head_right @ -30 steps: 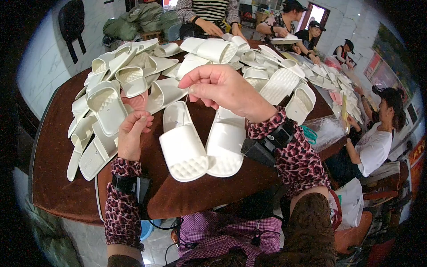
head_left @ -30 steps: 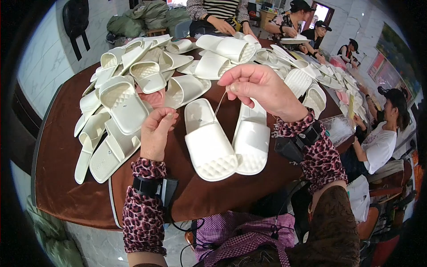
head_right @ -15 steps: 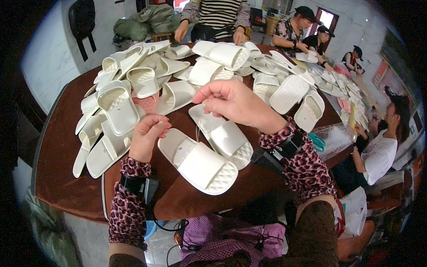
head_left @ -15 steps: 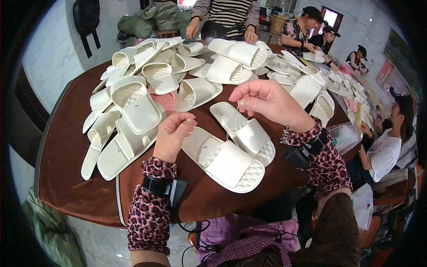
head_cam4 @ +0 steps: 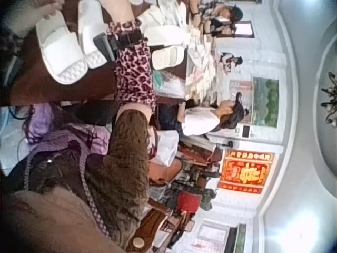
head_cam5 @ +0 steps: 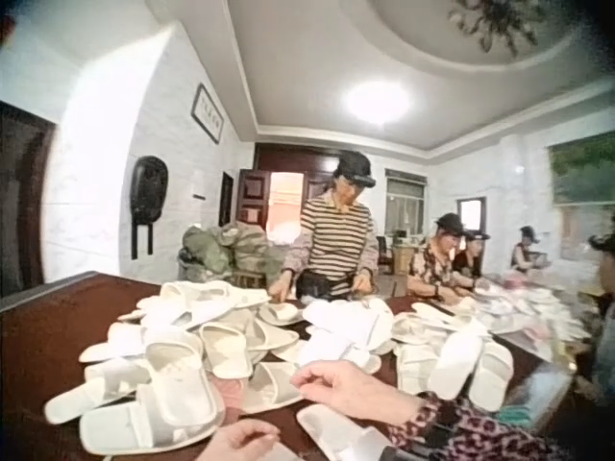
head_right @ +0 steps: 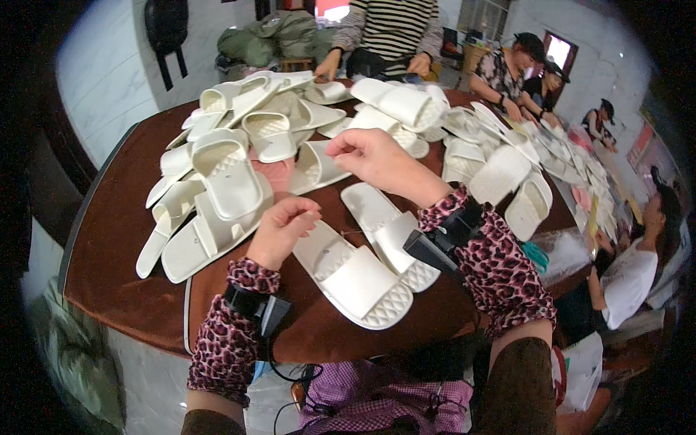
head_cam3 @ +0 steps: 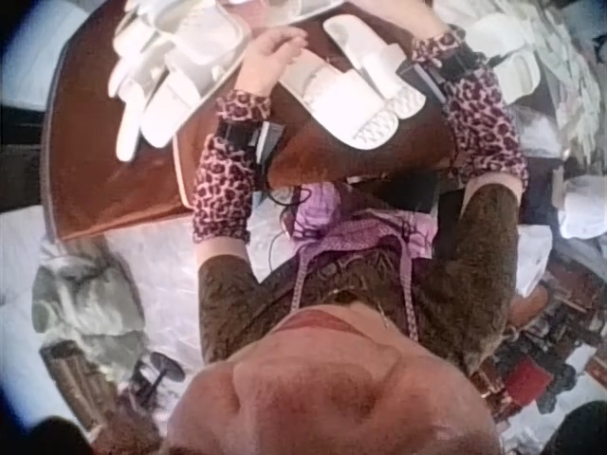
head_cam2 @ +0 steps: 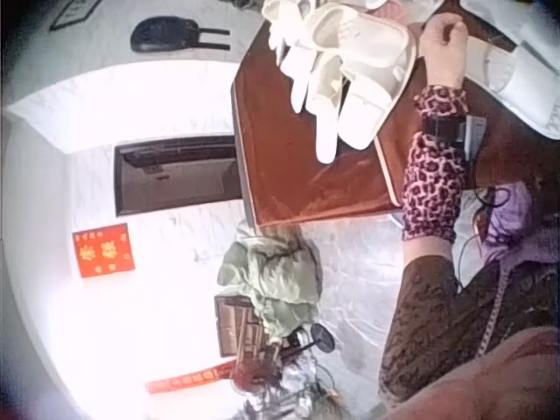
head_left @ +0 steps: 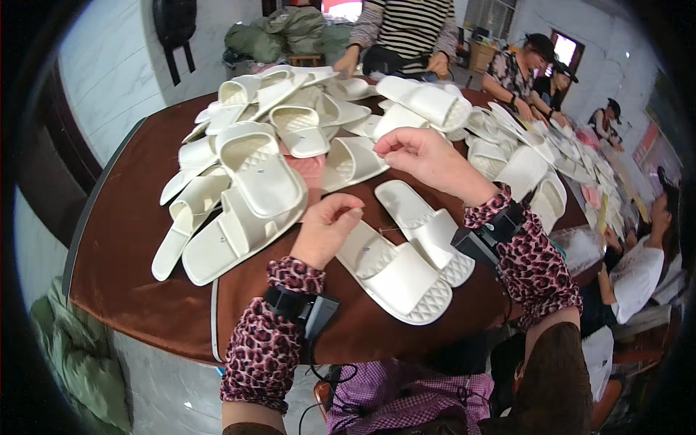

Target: The recorder is assembling white slippers by threading and cutting plastic fasteners.

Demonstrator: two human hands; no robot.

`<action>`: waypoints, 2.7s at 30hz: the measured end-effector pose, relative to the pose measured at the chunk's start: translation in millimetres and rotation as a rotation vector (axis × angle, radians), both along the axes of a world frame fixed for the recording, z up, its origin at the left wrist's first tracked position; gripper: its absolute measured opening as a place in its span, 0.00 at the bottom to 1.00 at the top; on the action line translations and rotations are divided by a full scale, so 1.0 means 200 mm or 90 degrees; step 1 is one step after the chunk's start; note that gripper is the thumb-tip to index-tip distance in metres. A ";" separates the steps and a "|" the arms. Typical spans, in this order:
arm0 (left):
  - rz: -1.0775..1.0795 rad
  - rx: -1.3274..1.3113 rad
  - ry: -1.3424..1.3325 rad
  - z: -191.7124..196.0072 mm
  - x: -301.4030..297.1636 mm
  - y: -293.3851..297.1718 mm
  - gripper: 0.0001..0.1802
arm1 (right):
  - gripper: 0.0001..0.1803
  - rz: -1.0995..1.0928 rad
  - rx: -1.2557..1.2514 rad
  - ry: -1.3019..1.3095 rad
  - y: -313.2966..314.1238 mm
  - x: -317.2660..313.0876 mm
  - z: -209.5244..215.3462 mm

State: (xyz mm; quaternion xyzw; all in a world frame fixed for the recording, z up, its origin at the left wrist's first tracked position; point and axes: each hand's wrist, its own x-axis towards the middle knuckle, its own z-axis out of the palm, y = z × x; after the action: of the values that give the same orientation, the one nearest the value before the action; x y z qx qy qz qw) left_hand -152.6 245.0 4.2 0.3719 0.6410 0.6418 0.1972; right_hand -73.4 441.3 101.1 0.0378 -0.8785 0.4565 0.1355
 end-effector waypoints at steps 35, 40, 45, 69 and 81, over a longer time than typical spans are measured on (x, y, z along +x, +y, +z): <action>-0.128 -0.044 0.134 -0.01 0.03 -0.01 0.11 | 0.17 -0.039 -0.504 0.030 0.06 0.24 0.17; -0.273 -0.060 0.182 0.13 0.15 -0.11 0.09 | 0.16 -0.117 -0.554 0.030 0.18 0.61 0.05; -0.104 0.064 0.229 0.26 0.17 -0.12 0.11 | 0.21 -0.217 -0.586 -0.002 0.24 0.94 -0.10; 0.002 -0.204 0.345 0.19 0.38 -0.02 0.05 | 0.11 -0.323 -0.282 -0.045 0.17 1.29 -0.44; -0.009 -0.126 0.471 0.18 0.49 -0.01 0.05 | 0.16 -0.462 0.342 -0.055 0.91 1.54 -0.57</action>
State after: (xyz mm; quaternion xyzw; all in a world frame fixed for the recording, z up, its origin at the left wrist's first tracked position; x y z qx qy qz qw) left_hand -54.8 242.4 41.1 0.5621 0.7253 0.3974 -0.0083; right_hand 234.6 623.0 -13.6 -0.2579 -0.9271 0.1368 0.2350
